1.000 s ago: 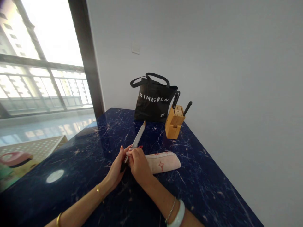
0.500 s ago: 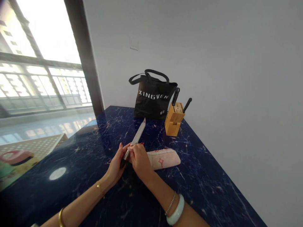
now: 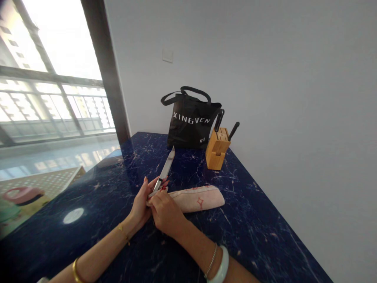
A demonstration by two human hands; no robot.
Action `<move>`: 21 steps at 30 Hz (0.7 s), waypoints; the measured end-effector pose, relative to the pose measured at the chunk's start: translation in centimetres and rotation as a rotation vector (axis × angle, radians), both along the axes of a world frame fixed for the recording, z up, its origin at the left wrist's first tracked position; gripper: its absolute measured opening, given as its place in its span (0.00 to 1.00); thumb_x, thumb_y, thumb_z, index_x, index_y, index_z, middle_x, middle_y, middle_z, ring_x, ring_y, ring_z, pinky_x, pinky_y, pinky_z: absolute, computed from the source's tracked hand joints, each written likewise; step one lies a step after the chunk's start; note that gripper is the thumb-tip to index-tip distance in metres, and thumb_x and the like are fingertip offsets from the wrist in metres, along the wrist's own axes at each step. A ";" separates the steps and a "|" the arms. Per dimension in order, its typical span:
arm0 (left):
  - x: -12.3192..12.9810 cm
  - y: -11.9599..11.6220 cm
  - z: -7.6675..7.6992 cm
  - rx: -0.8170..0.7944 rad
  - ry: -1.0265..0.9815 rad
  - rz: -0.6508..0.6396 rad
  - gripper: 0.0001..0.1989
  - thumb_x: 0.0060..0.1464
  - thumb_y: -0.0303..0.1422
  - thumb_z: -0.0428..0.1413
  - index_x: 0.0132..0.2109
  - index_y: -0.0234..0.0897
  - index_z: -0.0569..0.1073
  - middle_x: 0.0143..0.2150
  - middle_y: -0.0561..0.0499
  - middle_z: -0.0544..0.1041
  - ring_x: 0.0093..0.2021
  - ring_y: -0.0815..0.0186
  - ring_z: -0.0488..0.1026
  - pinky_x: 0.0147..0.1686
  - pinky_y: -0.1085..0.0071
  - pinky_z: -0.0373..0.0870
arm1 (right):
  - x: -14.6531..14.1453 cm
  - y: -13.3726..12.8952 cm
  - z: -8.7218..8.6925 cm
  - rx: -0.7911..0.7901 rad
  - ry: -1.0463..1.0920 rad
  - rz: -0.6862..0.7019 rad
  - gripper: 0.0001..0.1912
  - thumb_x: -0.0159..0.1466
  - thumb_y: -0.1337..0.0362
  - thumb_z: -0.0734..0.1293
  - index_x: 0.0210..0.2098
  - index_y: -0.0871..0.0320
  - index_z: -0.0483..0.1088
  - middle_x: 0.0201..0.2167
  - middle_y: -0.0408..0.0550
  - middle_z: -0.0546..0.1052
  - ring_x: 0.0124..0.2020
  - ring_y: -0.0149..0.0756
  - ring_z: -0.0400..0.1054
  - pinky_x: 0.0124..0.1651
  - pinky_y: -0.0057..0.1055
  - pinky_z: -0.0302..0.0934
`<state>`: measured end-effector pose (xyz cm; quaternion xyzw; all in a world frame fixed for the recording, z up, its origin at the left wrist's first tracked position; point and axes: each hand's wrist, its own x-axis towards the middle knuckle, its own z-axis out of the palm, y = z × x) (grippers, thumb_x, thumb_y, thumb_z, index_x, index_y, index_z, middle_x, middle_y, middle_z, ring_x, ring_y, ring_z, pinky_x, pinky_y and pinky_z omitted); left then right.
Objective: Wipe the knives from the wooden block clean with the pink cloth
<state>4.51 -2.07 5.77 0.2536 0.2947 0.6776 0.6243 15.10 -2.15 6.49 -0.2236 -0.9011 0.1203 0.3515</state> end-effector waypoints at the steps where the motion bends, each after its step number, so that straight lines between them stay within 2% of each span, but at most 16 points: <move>1: -0.1 0.0 -0.1 -0.004 -0.003 -0.006 0.26 0.52 0.48 0.44 0.50 0.33 0.67 0.45 0.43 0.73 0.42 0.61 0.71 0.46 0.65 0.63 | 0.0 0.0 0.0 0.004 -0.007 0.008 0.07 0.59 0.73 0.56 0.32 0.58 0.63 0.33 0.48 0.68 0.39 0.35 0.60 0.45 0.34 0.57; 11: -0.4 0.1 -0.1 -0.008 -0.027 -0.031 0.27 0.53 0.48 0.44 0.53 0.33 0.64 0.46 0.42 0.72 0.41 0.61 0.72 0.45 0.64 0.64 | 0.0 -0.1 0.1 0.007 -0.042 -0.001 0.07 0.59 0.73 0.55 0.33 0.59 0.63 0.33 0.49 0.67 0.39 0.36 0.59 0.47 0.36 0.55; 21: -0.1 0.0 0.4 0.021 0.071 -0.040 0.30 0.52 0.50 0.42 0.54 0.36 0.64 0.40 0.45 0.75 0.40 0.60 0.71 0.46 0.64 0.61 | 0.1 0.2 -0.1 0.007 -0.007 -0.078 0.09 0.60 0.73 0.55 0.35 0.59 0.64 0.35 0.50 0.67 0.40 0.36 0.59 0.46 0.36 0.56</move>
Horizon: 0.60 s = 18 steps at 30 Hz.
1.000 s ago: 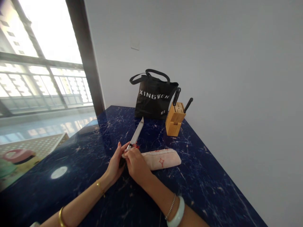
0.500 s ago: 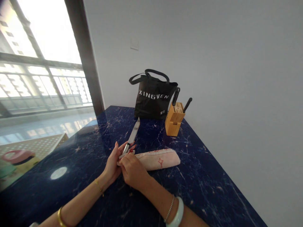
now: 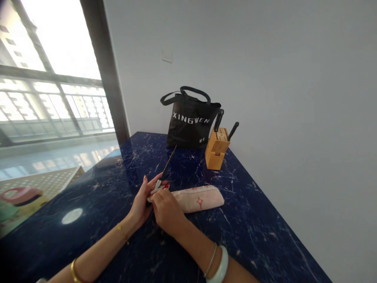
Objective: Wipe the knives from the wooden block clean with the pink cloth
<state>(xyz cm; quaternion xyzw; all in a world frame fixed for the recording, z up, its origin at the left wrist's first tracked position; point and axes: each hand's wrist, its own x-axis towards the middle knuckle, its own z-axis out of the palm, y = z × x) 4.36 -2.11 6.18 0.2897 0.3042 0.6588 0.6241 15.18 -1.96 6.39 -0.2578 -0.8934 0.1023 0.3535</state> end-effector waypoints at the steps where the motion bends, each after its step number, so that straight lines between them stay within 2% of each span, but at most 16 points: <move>1: 0.1 -0.1 0.1 -0.001 0.018 0.000 0.30 0.52 0.51 0.42 0.55 0.36 0.64 0.40 0.45 0.75 0.41 0.60 0.71 0.47 0.64 0.60 | 0.0 0.1 -0.1 -0.002 0.003 -0.009 0.09 0.61 0.73 0.55 0.35 0.59 0.64 0.35 0.50 0.67 0.40 0.37 0.58 0.46 0.36 0.56; 5: 0.2 -0.2 0.3 0.039 0.116 0.004 0.30 0.52 0.51 0.42 0.54 0.36 0.64 0.42 0.46 0.75 0.44 0.60 0.69 0.50 0.62 0.56 | 0.2 0.6 -0.2 -0.010 0.022 -0.042 0.08 0.61 0.72 0.55 0.34 0.60 0.64 0.34 0.50 0.67 0.39 0.36 0.58 0.44 0.36 0.57; 9: 0.3 0.0 -0.2 0.111 0.233 0.049 0.27 0.54 0.49 0.41 0.52 0.36 0.66 0.46 0.46 0.73 0.48 0.60 0.67 0.53 0.63 0.52 | 0.4 0.8 -0.1 -0.012 0.051 -0.049 0.08 0.60 0.73 0.55 0.35 0.59 0.64 0.34 0.50 0.67 0.40 0.36 0.58 0.45 0.36 0.56; 14: 0.3 0.4 -0.9 0.174 0.250 0.155 0.23 0.55 0.45 0.43 0.55 0.42 0.60 0.47 0.48 0.71 0.44 0.62 0.69 0.48 0.64 0.60 | 0.5 1.0 -0.1 -0.009 0.087 -0.056 0.09 0.60 0.74 0.55 0.36 0.59 0.64 0.35 0.50 0.67 0.40 0.36 0.58 0.45 0.36 0.56; 18: 0.4 0.2 -0.9 0.152 0.247 0.166 0.22 0.55 0.44 0.43 0.56 0.45 0.57 0.46 0.49 0.70 0.40 0.64 0.71 0.43 0.66 0.63 | 0.6 1.5 -0.2 -0.015 0.135 -0.089 0.09 0.59 0.74 0.56 0.36 0.58 0.64 0.34 0.49 0.67 0.39 0.36 0.59 0.44 0.36 0.56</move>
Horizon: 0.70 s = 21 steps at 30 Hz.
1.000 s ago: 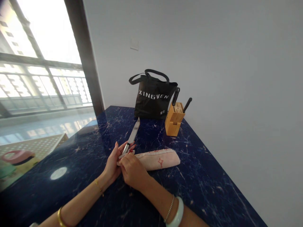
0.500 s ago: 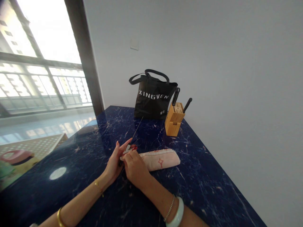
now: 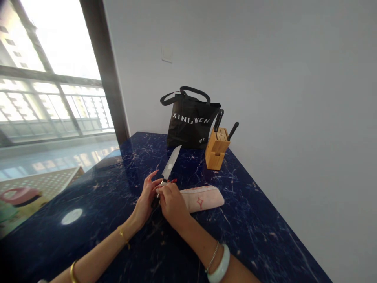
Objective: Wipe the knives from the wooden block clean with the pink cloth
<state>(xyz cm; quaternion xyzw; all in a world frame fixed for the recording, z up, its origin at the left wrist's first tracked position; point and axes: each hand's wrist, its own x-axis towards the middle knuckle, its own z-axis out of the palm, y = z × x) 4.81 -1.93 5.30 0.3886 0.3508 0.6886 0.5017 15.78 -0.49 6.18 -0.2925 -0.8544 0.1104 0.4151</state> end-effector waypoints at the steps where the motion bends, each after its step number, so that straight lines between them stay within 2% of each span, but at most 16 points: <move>1: 0.1 -0.1 0.0 -0.010 0.001 0.001 0.22 0.55 0.44 0.43 0.55 0.44 0.58 0.47 0.48 0.69 0.41 0.64 0.70 0.43 0.66 0.63 | 0.0 0.1 0.0 -0.004 0.016 -0.012 0.09 0.59 0.74 0.56 0.35 0.58 0.64 0.34 0.49 0.67 0.39 0.36 0.59 0.43 0.36 0.56; 7: 0.3 -0.3 0.1 -0.022 0.066 -0.014 0.21 0.55 0.43 0.44 0.54 0.42 0.61 0.50 0.47 0.67 0.46 0.62 0.68 0.46 0.65 0.62 | 0.3 0.8 0.1 -0.044 0.107 -0.052 0.08 0.60 0.72 0.56 0.37 0.57 0.63 0.35 0.48 0.68 0.39 0.36 0.60 0.43 0.35 0.57; 13: 0.6 -0.3 0.1 0.045 0.131 0.012 0.20 0.57 0.42 0.41 0.53 0.41 0.61 0.53 0.47 0.66 0.52 0.61 0.63 0.50 0.63 0.58 | 0.6 1.2 0.1 -0.118 0.201 -0.089 0.07 0.60 0.72 0.56 0.36 0.57 0.62 0.35 0.48 0.68 0.39 0.35 0.62 0.43 0.35 0.57; 21: 0.4 0.0 -0.1 0.073 0.115 0.026 0.18 0.57 0.41 0.40 0.53 0.41 0.60 0.52 0.46 0.67 0.49 0.62 0.66 0.52 0.62 0.57 | 0.0 0.1 0.3 -0.043 0.087 0.007 0.08 0.60 0.71 0.56 0.36 0.57 0.63 0.35 0.48 0.68 0.40 0.36 0.61 0.44 0.35 0.57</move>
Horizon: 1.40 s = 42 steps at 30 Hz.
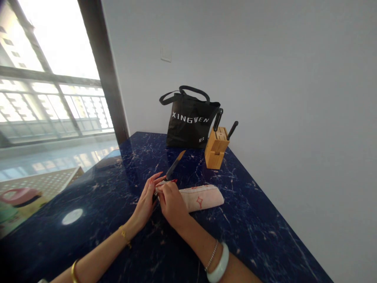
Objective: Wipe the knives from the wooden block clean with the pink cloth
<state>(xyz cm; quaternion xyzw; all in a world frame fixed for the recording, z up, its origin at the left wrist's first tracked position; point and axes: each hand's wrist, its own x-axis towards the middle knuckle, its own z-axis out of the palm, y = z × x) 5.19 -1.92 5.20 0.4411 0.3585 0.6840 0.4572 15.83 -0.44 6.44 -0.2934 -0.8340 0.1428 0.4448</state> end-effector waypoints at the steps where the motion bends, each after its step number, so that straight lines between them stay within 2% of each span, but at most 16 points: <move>1: 0.0 0.0 0.0 -0.001 0.000 -0.007 0.18 0.57 0.41 0.40 0.53 0.41 0.60 0.52 0.46 0.67 0.49 0.63 0.66 0.51 0.62 0.58 | 0.0 0.1 0.0 0.004 -0.002 -0.006 0.08 0.60 0.71 0.56 0.36 0.57 0.64 0.35 0.48 0.68 0.40 0.36 0.61 0.44 0.36 0.57; 9: 0.2 -0.4 0.6 -0.044 0.031 -0.024 0.19 0.56 0.43 0.41 0.51 0.40 0.61 0.51 0.45 0.68 0.51 0.61 0.65 0.49 0.64 0.60 | 1.0 1.6 0.2 -0.039 0.084 -0.107 0.08 0.59 0.72 0.56 0.35 0.57 0.64 0.35 0.48 0.68 0.39 0.35 0.61 0.43 0.35 0.57; 17: 0.2 -0.5 0.7 -0.084 -0.087 -0.050 0.24 0.54 0.47 0.41 0.52 0.38 0.63 0.50 0.44 0.69 0.46 0.59 0.69 0.46 0.63 0.62 | 0.7 1.0 0.0 -0.026 0.034 -0.080 0.08 0.60 0.72 0.56 0.36 0.57 0.64 0.34 0.48 0.68 0.39 0.35 0.61 0.44 0.36 0.57; 24: 0.1 -0.4 1.0 -0.116 -0.160 -0.052 0.25 0.54 0.48 0.40 0.52 0.38 0.63 0.51 0.45 0.68 0.45 0.60 0.69 0.46 0.63 0.61 | 0.0 -0.2 0.1 0.010 -0.079 0.004 0.08 0.60 0.72 0.56 0.36 0.58 0.64 0.35 0.49 0.68 0.40 0.36 0.60 0.45 0.36 0.56; 28: -0.1 -0.3 0.7 -0.125 -0.221 -0.055 0.25 0.54 0.48 0.41 0.53 0.39 0.61 0.50 0.45 0.69 0.44 0.61 0.70 0.47 0.62 0.61 | -0.4 -0.9 0.3 0.030 -0.136 0.034 0.09 0.61 0.72 0.55 0.36 0.59 0.65 0.35 0.49 0.68 0.40 0.36 0.60 0.44 0.36 0.56; 31: -0.3 -0.2 0.3 -0.194 -0.247 -0.071 0.27 0.53 0.49 0.41 0.54 0.37 0.61 0.47 0.44 0.71 0.44 0.60 0.70 0.47 0.62 0.60 | -0.4 -1.0 0.3 0.040 -0.150 0.046 0.09 0.61 0.71 0.55 0.36 0.59 0.65 0.35 0.49 0.68 0.40 0.36 0.60 0.44 0.36 0.57; 35: -0.4 -0.2 0.4 -0.265 -0.238 -0.093 0.30 0.51 0.52 0.41 0.54 0.38 0.62 0.45 0.44 0.72 0.44 0.59 0.70 0.44 0.63 0.63 | -0.4 -0.8 0.0 0.052 -0.140 0.047 0.09 0.61 0.71 0.55 0.36 0.58 0.65 0.35 0.49 0.68 0.40 0.36 0.60 0.45 0.35 0.57; 42: -0.3 -0.3 0.8 -0.237 -0.125 -0.030 0.27 0.51 0.52 0.40 0.51 0.42 0.64 0.50 0.47 0.69 0.43 0.61 0.70 0.40 0.66 0.64 | -0.1 -0.2 -0.1 0.026 -0.112 0.003 0.09 0.61 0.71 0.55 0.37 0.58 0.65 0.35 0.49 0.68 0.40 0.36 0.60 0.45 0.35 0.56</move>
